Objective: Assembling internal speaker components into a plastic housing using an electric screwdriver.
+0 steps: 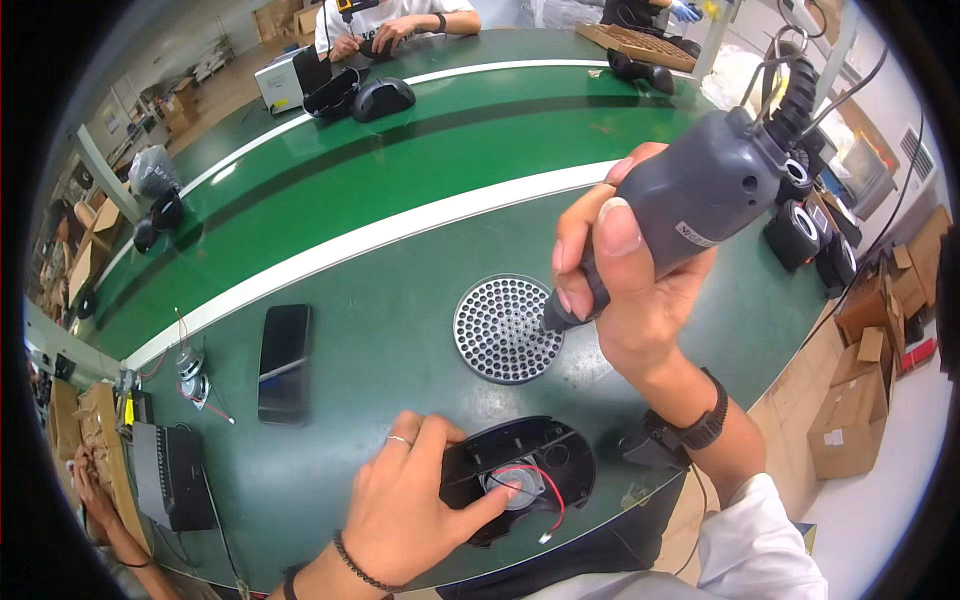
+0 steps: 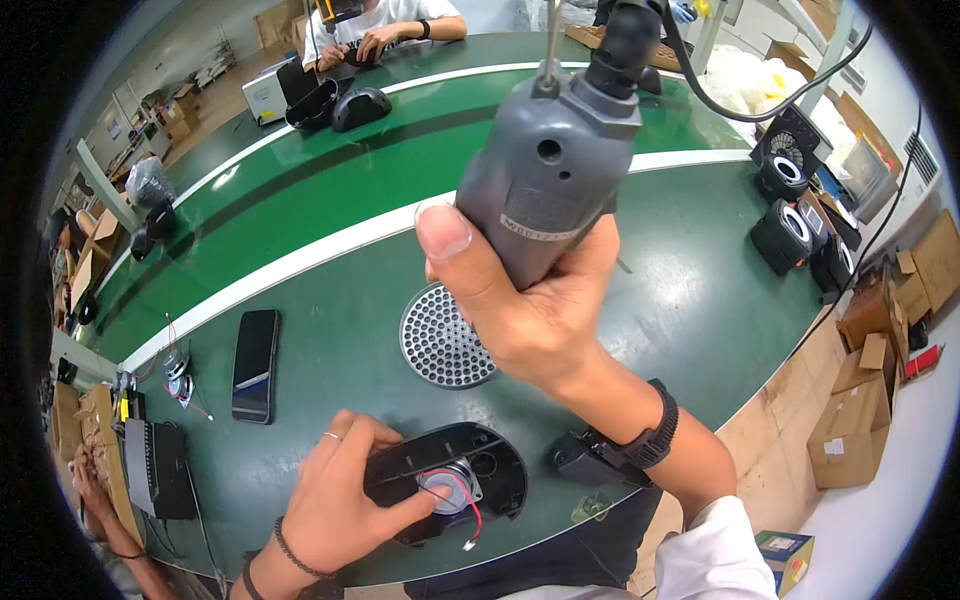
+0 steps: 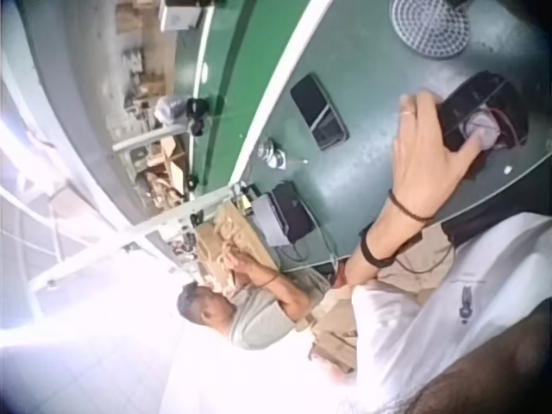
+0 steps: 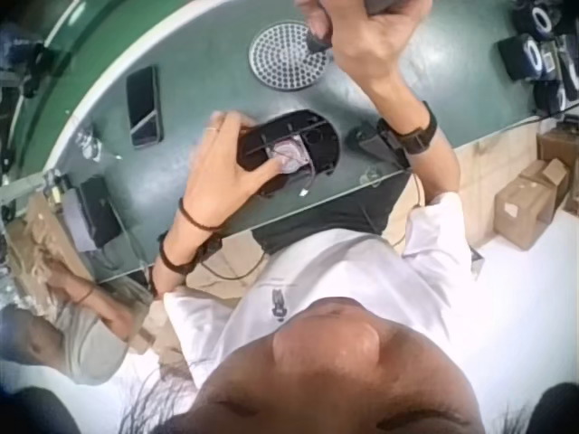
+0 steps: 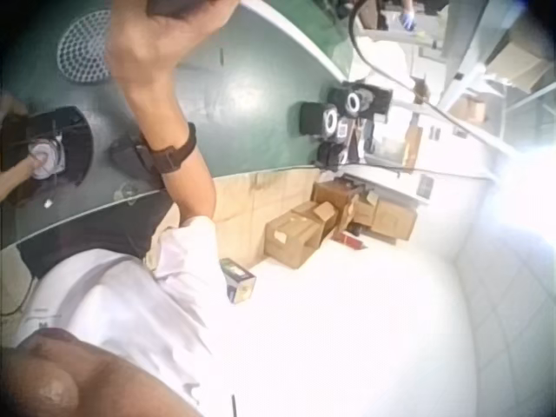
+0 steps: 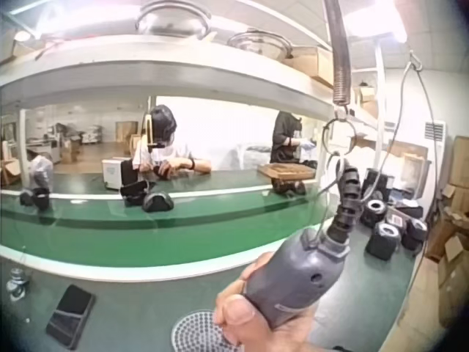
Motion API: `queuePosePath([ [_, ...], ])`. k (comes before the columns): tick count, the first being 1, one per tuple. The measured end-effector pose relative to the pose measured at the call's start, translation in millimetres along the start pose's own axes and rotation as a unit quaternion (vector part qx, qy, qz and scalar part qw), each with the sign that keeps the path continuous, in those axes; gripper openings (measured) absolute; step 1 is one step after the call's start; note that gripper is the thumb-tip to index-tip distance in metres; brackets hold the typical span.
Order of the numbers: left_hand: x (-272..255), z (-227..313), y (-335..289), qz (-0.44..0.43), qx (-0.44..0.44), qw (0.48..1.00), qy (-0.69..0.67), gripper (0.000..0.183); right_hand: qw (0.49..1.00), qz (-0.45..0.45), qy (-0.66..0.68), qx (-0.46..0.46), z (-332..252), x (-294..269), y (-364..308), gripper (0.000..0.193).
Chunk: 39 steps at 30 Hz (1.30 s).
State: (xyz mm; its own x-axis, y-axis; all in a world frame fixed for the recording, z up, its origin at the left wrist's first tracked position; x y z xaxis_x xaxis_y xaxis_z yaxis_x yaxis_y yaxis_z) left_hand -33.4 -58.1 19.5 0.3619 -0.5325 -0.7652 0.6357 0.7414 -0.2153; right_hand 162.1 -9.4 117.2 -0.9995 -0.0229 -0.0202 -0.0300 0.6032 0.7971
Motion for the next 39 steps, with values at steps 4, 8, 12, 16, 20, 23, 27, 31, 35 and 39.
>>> queuePosePath([
  [4, 1.5, -2.5, 4.9, 0.0, 0.008, 1.0, -0.018, 0.059, 1.0, -0.004, -0.014, 0.016, 9.3, 4.1, -3.0, 0.025],
  [8, 2.1, -4.4, 6.6, -0.01, -0.007, 0.999, -0.039, 0.061, 0.999, 0.009, -0.008, 0.036, 18.2, 3.8, -8.8, 0.024],
  [12, 5.2, -7.5, 6.7, -0.028, -0.004, 0.999, -0.025, 0.061, 0.999, 0.009, -0.008, 0.043, 18.6, 5.7, -8.4, 0.023],
  [16, 4.7, -5.9, 8.5, -0.029, -0.002, 0.999, -0.021, 0.061, 0.999, -0.013, -0.012, 0.039, 18.5, 7.9, -10.4, 0.024],
  [20, 5.5, -6.9, 10.1, -0.032, 0.001, 0.999, -0.018, 0.063, 0.998, -0.048, -0.046, 0.024, 12.9, 12.6, -14.0, 0.035],
  [23, 3.6, -2.8, 11.3, -0.027, 0.009, 0.999, -0.024, 0.065, 0.998, -0.053, -0.028, 0.024, 6.3, 15.7, -14.6, 0.039],
  [27, 5.4, -2.3, 12.0, -0.047, 0.001, 0.998, -0.036, 0.067, 0.995, -0.069, -0.066, -0.004, 0.0, 21.7, -21.2, 0.044],
  [31, 4.1, -0.6, 11.4, -0.038, 0.001, 0.999, -0.031, 0.066, 0.996, -0.057, -0.066, 0.027, 5.7, 18.5, -18.4, 0.041],
  [35, 4.1, 3.0, 13.2, -0.038, 0.019, 0.999, -0.021, 0.063, 0.997, -0.045, -0.034, 0.045, 17.5, 12.0, -16.7, 0.036],
  [39, -1.5, 16.9, 12.6, -0.018, 0.103, 0.994, -0.029, 0.061, 0.999, -0.034, -0.015, 0.028, 19.0, 11.7, -9.7, 0.033],
])
Point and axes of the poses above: each hand's wrist, its own y-axis towards the middle knuckle, its own x-axis out of the palm, z = x × y, the point moved 10 cm from there along y, towards the middle knuckle, and after that the axes turned 11 degrees about -z, right-handed, at the moved point
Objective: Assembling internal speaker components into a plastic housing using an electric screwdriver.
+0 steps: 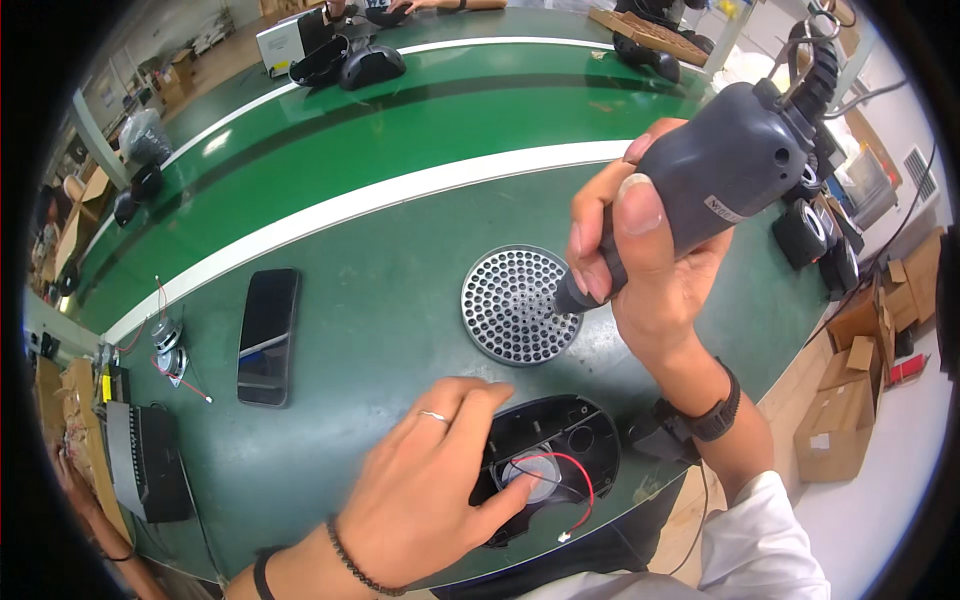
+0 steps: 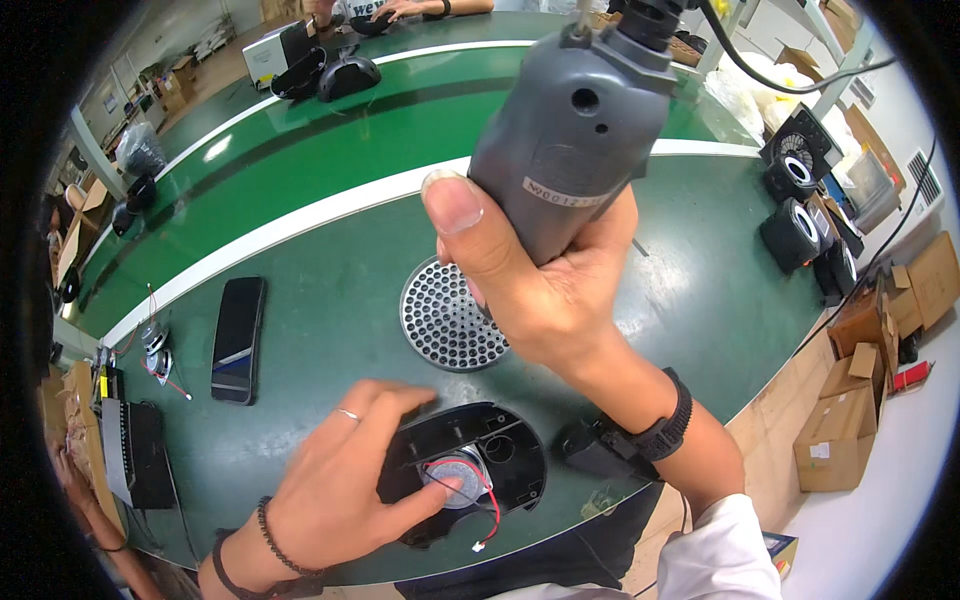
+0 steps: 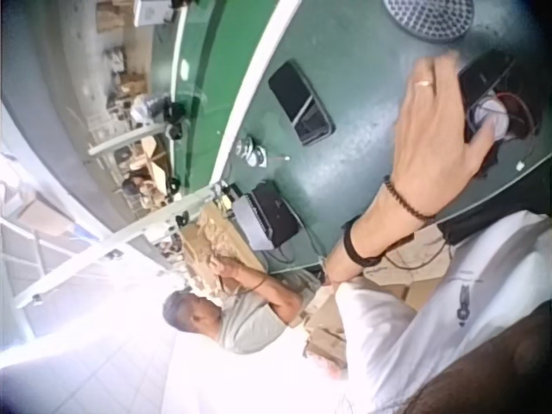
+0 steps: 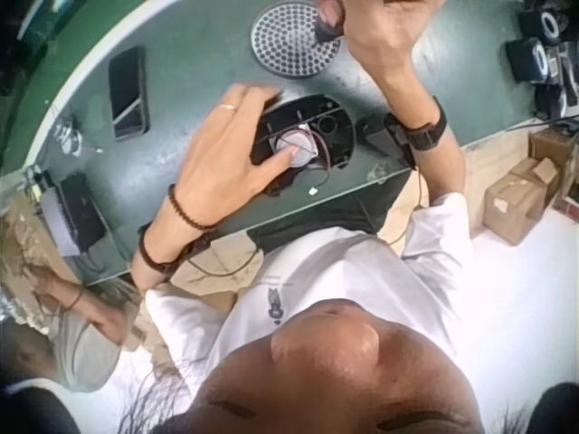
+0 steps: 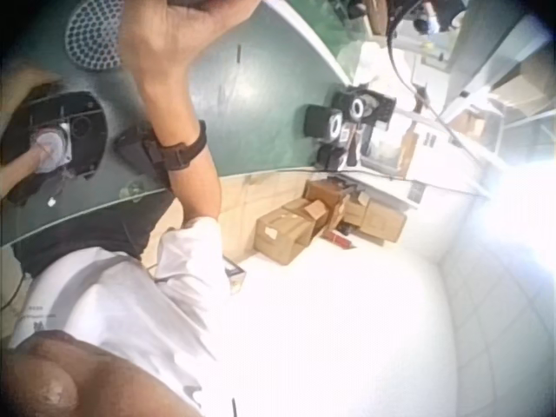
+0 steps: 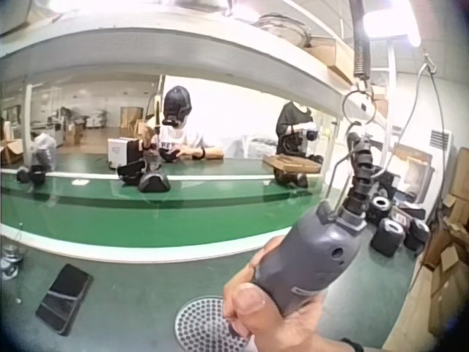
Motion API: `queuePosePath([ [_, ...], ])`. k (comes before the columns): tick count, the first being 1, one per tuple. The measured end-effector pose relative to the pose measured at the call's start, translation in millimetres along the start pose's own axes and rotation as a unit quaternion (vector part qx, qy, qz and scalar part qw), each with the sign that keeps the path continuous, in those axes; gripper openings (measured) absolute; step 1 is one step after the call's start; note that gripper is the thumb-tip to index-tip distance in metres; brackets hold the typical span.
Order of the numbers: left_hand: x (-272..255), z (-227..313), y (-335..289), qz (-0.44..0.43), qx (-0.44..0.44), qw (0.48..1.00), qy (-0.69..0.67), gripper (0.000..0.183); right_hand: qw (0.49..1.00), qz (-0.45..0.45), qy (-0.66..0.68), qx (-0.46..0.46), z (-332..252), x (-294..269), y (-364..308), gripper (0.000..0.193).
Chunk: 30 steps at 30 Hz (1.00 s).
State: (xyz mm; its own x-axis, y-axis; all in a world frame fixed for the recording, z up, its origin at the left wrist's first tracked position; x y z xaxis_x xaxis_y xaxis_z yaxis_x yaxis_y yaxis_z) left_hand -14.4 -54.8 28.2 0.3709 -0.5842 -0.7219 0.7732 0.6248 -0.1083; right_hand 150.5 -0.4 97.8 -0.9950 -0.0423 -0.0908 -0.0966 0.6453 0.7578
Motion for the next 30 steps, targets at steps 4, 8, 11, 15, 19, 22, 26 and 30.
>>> queuePosePath([
  [4, 2.3, 6.5, 2.6, 0.006, 0.043, 0.999, -0.016, 0.06, 1.0, -0.01, -0.006, -0.006, -2.6, 1.9, 2.0, 0.031],
  [8, 4.4, 4.5, 1.1, -0.018, 0.008, 0.999, -0.026, 0.06, 1.0, 0.009, 0.004, -0.012, -6.8, 0.1, 0.9, 0.033],
  [11, 5.8, 2.1, -1.2, -0.026, -0.007, 1.0, -0.01, 0.063, 1.0, 0.023, -0.003, -0.016, -12.1, -1.5, 0.3, 0.034],
  [15, 7.8, -5.0, -1.3, -0.04, -0.035, 0.998, -0.017, 0.068, 0.999, 0.012, -0.006, -0.034, -21.1, -1.1, -0.5, 0.034],
  [19, 8.2, -7.9, -1.5, -0.051, -0.058, 0.997, -0.012, 0.07, 0.999, 0.028, -0.003, -0.034, -34.9, -6.6, -2.7, 0.035],
  [22, 8.6, -15.7, -3.8, -0.064, -0.092, 0.993, -0.025, 0.07, 0.997, 0.038, 0.008, -0.061, -55.0, -18.3, 1.9, 0.042],
  [26, 16.2, -24.8, 5.1, -0.057, -0.035, 0.995, -0.08, 0.064, 0.993, 0.013, 0.093, -0.071, -95.6, -39.1, 1.1, 0.034],
  [30, 27.6, -28.1, 6.9, -0.086, -0.048, 0.975, -0.199, 0.059, 0.978, -0.153, 0.091, -0.105, -109.1, -47.3, -0.7, 0.082],
])
Point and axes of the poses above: each hand's wrist, its own y-axis towards the middle knuckle, its own x-axis out of the palm, z = x × y, the point moved 10 cm from there along y, towards the middle knuckle, and after that the axes turned 11 degrees about -z, right-handed, at the moved point
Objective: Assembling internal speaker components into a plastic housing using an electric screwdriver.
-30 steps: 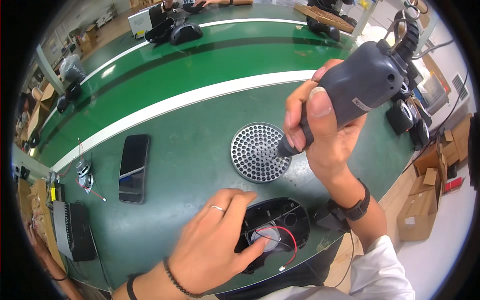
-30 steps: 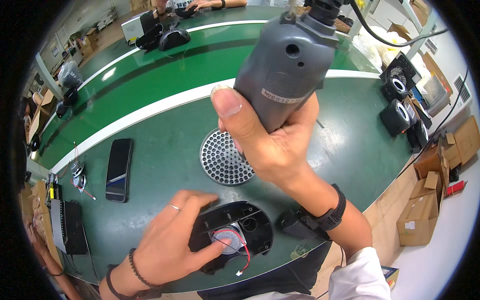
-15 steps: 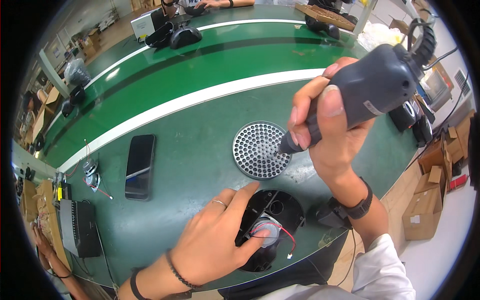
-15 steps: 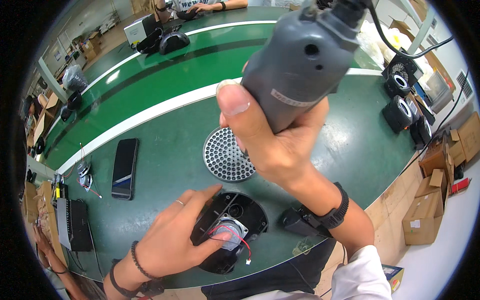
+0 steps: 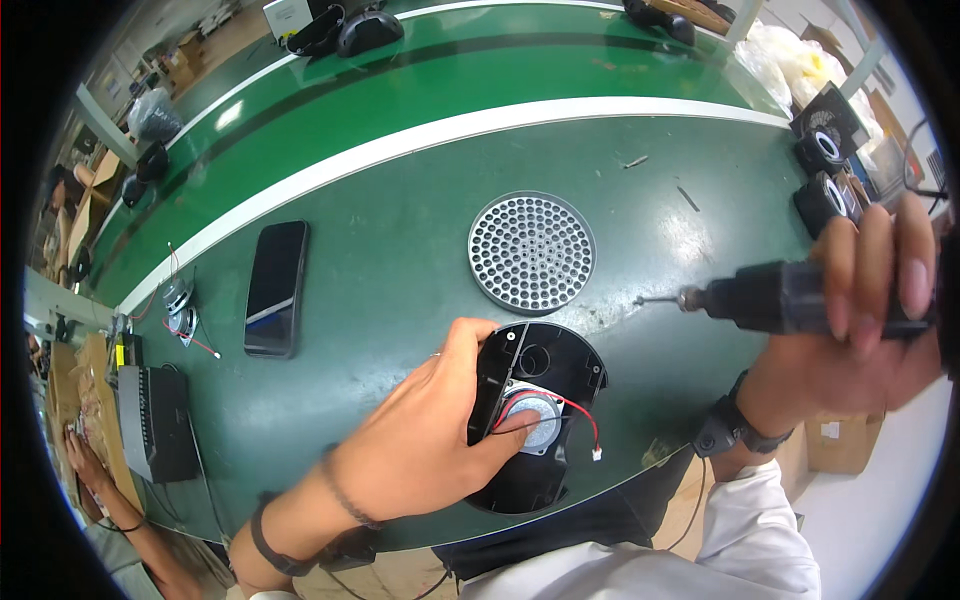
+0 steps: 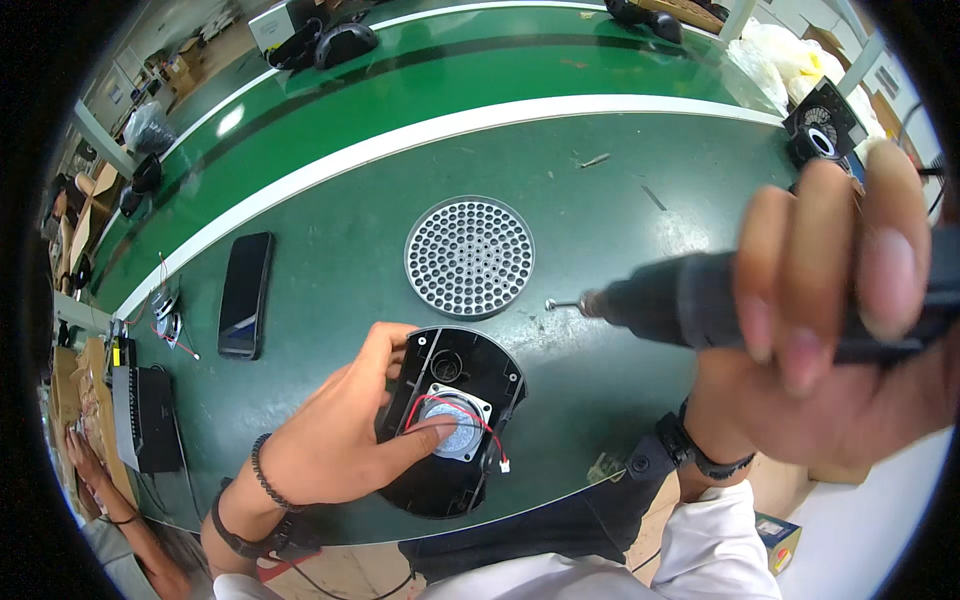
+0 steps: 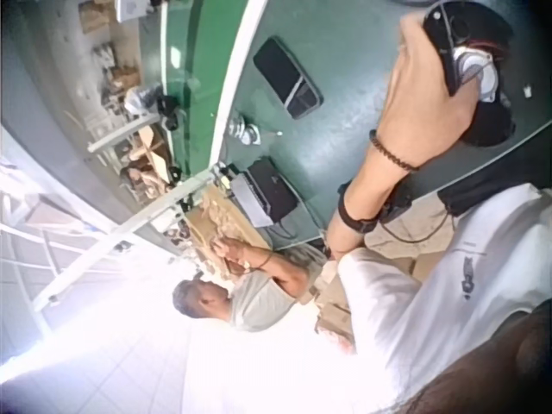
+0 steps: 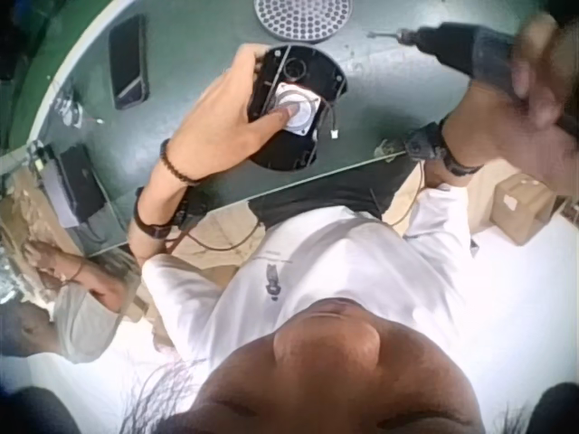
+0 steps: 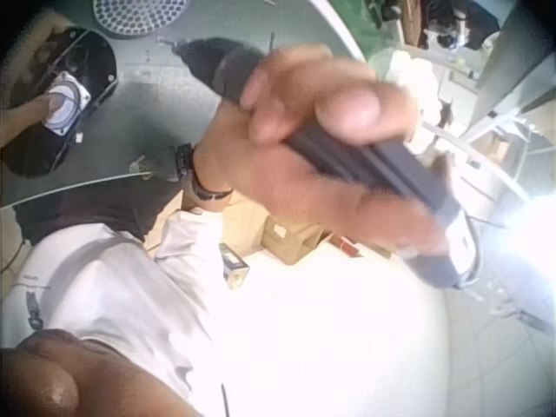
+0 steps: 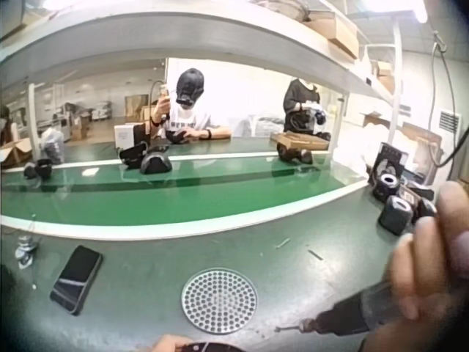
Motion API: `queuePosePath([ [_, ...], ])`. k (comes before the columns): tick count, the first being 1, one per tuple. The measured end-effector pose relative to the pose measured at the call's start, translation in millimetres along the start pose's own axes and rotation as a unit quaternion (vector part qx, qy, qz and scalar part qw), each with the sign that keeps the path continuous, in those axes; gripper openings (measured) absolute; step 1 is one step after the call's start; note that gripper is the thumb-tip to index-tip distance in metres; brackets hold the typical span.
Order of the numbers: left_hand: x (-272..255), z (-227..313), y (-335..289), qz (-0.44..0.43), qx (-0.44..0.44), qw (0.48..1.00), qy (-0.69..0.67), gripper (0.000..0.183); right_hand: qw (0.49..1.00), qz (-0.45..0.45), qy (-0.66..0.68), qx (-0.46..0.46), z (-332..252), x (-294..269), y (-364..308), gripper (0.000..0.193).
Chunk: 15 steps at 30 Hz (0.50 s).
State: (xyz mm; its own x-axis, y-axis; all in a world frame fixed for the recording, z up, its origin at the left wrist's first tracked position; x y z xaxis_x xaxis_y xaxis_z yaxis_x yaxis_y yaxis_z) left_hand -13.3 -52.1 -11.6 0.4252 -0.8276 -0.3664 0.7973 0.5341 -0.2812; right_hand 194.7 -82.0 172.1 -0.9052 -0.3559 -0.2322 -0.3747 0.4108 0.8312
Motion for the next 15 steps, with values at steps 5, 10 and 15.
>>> queuePosePath([
  [5, 6.5, -3.0, -2.0, -0.01, 0.007, 0.998, -0.064, 0.061, 0.98, 0.018, 0.179, -0.086, -13.2, -1.0, -21.7, 0.068],
  [10, 9.5, -1.0, -5.4, -0.035, -0.003, 0.998, 0.059, 0.074, 0.981, 0.024, 0.188, -0.038, -12.2, 12.8, -36.7, 0.058],
  [15, 7.2, -9.8, 2.5, -0.058, -0.024, 0.997, -0.04, 0.068, 0.978, 0.033, 0.203, 0.032, 6.3, 11.5, -49.7, 0.048],
])
Point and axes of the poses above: each hand's wrist, its own y-axis towards the middle knuckle, its own x-axis out of the palm, z = x × y, the point moved 10 cm from there along y, towards the middle knuckle, and after that the axes turned 11 degrees about -z, right-handed, at the moved point
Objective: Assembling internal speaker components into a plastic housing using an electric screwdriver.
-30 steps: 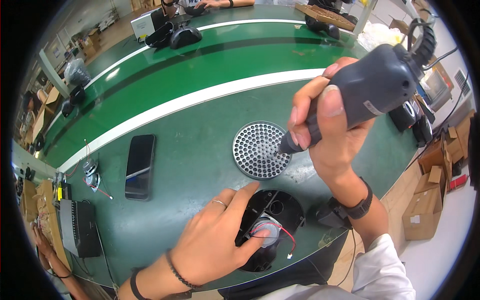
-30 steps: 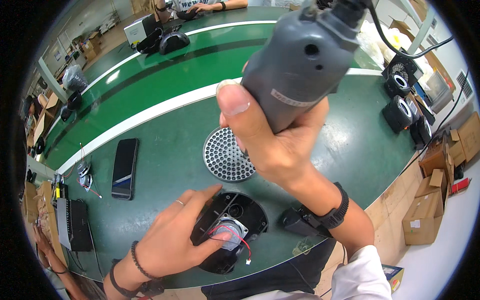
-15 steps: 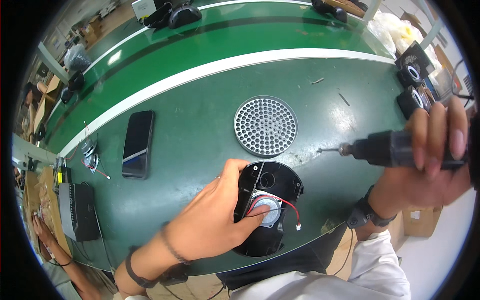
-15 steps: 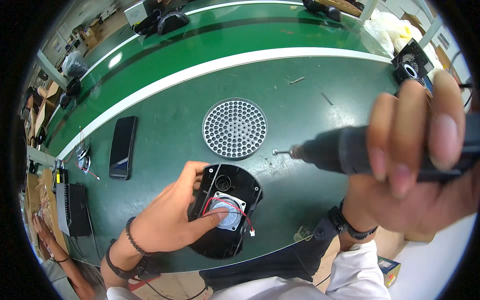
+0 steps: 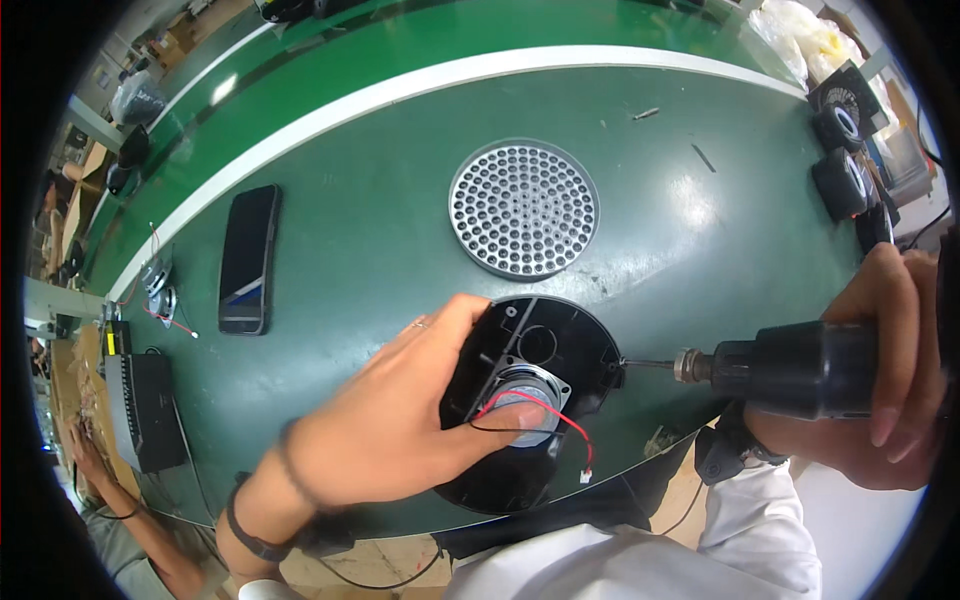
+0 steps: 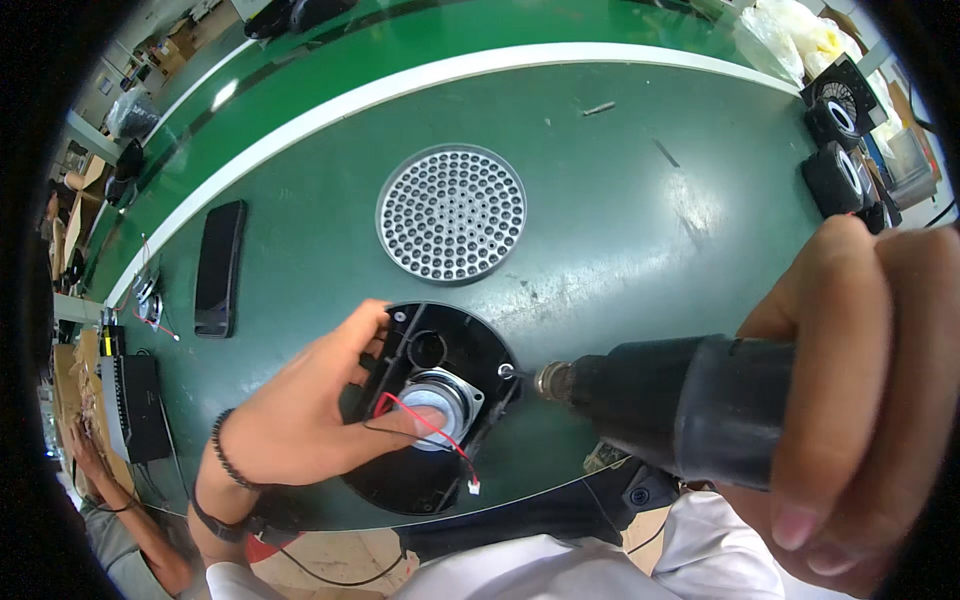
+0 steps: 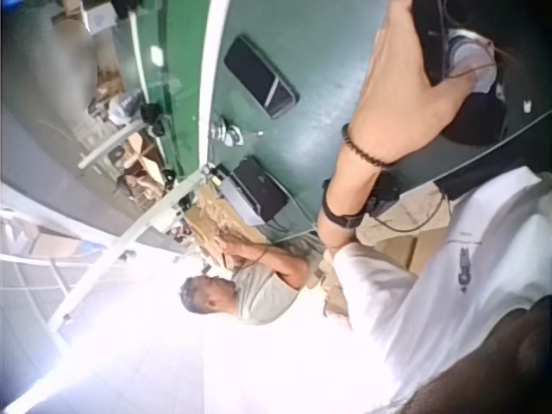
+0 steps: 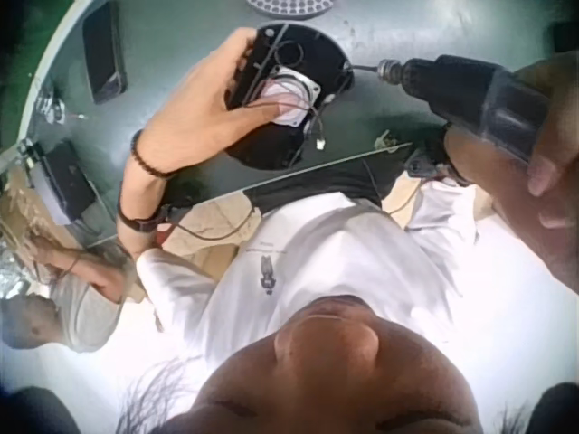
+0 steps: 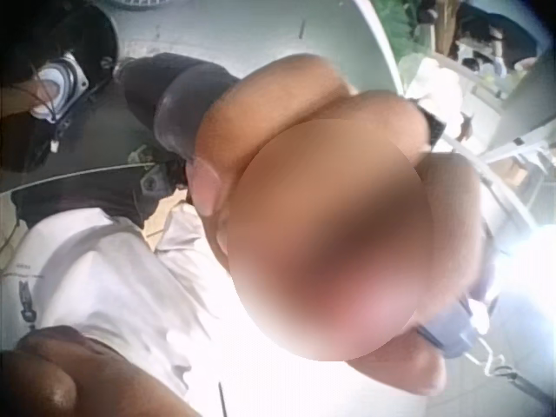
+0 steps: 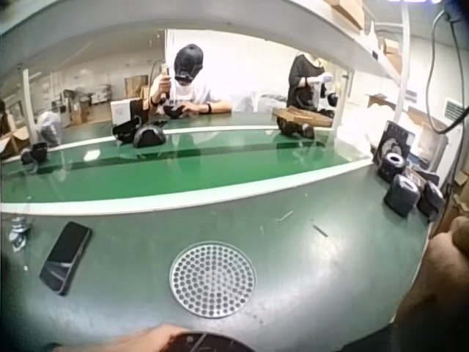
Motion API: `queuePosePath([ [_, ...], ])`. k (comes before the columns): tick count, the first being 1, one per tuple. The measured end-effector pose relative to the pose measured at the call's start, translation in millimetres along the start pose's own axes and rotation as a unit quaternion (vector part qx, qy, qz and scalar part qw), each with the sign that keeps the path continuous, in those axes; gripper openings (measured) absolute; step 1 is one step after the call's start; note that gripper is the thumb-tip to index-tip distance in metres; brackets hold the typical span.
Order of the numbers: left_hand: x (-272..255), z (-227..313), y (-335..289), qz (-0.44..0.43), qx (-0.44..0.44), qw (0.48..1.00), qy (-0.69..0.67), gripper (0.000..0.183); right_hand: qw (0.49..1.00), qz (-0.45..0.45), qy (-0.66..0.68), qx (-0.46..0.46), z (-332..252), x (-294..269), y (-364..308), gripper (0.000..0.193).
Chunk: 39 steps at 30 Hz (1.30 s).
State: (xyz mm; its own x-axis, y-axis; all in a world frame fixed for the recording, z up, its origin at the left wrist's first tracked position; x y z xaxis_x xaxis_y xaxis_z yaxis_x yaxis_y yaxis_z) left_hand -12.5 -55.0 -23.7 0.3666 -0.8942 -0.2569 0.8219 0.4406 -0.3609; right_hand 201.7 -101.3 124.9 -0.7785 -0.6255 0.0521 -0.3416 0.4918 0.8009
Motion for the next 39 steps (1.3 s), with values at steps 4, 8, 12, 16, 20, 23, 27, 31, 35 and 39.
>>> queuePosePath([
  [4, -5.7, 8.7, -3.6, 0.01, -0.01, 1.0, -0.012, 0.058, 0.998, 0.003, 0.016, 0.057, -5.0, -2.6, -27.6, 0.041],
  [8, -4.1, 7.3, -0.4, 0.019, -0.032, 0.999, -0.011, 0.053, 0.995, -0.004, 0.018, 0.096, 32.7, 13.7, -10.1, 0.036],
  [12, -2.7, 2.6, -2.3, 0.026, 0.013, 1.0, -0.005, 0.057, 0.993, -0.014, 0.023, 0.116, 23.7, 13.7, -8.6, 0.033],
  [16, -0.7, 12.6, -4.7, 0.032, 0.018, 0.999, 0.028, 0.061, 0.989, -0.024, 0.028, 0.14, 21.6, 26.7, -5.2, 0.033],
  [20, -1.6, 9.2, -8.1, 0.034, 0.012, 0.998, 0.052, 0.065, 0.985, -0.032, 0.039, 0.168, 28.4, 37.1, -5.6, 0.036],
  [23, 1.5, 8.4, -4.4, 0.024, 0.016, 0.999, 0.033, 0.066, 0.98, -0.032, 0.036, 0.194, 45.1, 46.6, 4.1, 0.039],
  [27, 1.3, 6.0, -6.1, 0.022, 0.018, 0.999, 0.015, 0.065, 0.979, -0.021, 0.029, 0.199, 53.3, 52.5, 8.1, 0.041],
  [31, -0.4, 6.1, -6.1, 0.028, 0.029, 0.999, 0.02, 0.065, 0.982, 0.005, 0.009, 0.19, 57.4, 53.2, 12.4, 0.042],
  [35, 0.2, 6.0, -3.5, 0.013, 0.013, 1.0, 0.024, 0.064, 0.984, 0.03, -0.007, 0.177, 55.7, 53.9, 10.0, 0.044],
  [39, -1.5, 1.4, -4.6, 0.027, 0.022, 0.999, 0.032, 0.063, 0.986, 0.05, -0.012, 0.16, 59.3, 49.1, 12.1, 0.046],
])
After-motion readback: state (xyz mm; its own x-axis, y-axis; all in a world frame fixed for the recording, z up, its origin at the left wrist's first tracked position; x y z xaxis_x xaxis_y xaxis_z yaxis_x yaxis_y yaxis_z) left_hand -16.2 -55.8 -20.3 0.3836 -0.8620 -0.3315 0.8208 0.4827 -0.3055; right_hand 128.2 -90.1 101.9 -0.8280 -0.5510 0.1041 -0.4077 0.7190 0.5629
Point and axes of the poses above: each hand's wrist, its own y-axis towards the middle knuckle, its own x-axis out of the palm, z = x × y, the point moved 10 cm from there along y, towards the middle knuckle, and after that the axes turned 11 degrees about -z, right-handed, at the moved point
